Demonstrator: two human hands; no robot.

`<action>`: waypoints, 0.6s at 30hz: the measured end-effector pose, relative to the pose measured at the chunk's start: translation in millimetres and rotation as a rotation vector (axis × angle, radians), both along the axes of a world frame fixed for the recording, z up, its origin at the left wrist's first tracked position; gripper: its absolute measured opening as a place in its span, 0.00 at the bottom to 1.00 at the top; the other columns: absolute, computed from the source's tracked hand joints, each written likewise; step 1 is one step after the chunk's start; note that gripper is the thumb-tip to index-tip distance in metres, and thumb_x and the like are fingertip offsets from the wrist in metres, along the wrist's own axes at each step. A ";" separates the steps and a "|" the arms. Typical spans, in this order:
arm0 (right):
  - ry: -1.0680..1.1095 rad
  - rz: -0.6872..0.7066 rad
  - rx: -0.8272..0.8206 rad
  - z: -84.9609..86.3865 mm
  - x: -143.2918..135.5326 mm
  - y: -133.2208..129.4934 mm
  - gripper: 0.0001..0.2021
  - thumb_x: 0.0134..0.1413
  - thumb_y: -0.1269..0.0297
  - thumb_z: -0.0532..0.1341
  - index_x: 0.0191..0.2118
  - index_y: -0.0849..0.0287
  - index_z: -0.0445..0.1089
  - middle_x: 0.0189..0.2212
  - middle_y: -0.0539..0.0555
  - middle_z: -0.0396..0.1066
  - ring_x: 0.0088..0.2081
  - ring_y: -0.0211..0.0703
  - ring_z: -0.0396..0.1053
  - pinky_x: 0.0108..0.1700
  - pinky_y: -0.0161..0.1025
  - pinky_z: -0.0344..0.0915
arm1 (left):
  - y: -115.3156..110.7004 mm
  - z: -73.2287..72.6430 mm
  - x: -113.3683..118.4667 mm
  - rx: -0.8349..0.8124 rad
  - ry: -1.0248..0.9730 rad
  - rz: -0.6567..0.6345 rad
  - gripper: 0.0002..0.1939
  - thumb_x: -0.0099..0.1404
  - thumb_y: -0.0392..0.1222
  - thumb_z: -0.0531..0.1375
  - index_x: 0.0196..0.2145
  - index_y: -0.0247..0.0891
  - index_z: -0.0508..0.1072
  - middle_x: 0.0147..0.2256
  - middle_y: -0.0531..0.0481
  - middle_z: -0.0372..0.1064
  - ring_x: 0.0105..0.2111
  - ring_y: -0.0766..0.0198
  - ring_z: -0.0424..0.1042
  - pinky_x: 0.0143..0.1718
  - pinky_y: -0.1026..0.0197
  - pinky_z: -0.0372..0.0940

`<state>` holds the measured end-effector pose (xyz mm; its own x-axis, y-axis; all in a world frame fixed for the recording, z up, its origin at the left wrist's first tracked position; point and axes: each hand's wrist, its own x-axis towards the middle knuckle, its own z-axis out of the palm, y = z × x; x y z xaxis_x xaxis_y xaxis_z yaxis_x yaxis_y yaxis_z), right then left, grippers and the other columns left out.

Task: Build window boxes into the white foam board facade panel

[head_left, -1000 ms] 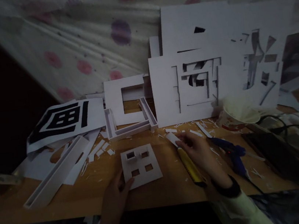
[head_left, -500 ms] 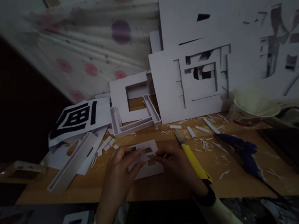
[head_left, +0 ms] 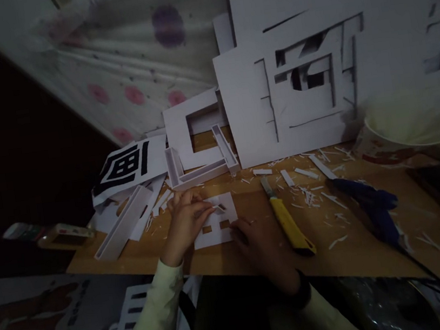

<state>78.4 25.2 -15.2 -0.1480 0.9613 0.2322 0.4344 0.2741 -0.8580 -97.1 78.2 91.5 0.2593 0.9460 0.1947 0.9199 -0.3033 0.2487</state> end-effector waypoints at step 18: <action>-0.106 0.054 0.014 -1.6 1.8 1.7 0.09 0.59 0.76 0.57 0.40 0.59 0.72 0.38 0.59 0.73 0.40 0.51 0.70 0.42 0.46 0.66 | 8.3 -11.9 4.0 0.045 0.092 -0.028 0.06 0.65 0.47 0.65 0.34 0.47 0.83 0.38 0.47 0.72 0.45 0.53 0.64 0.47 0.47 0.53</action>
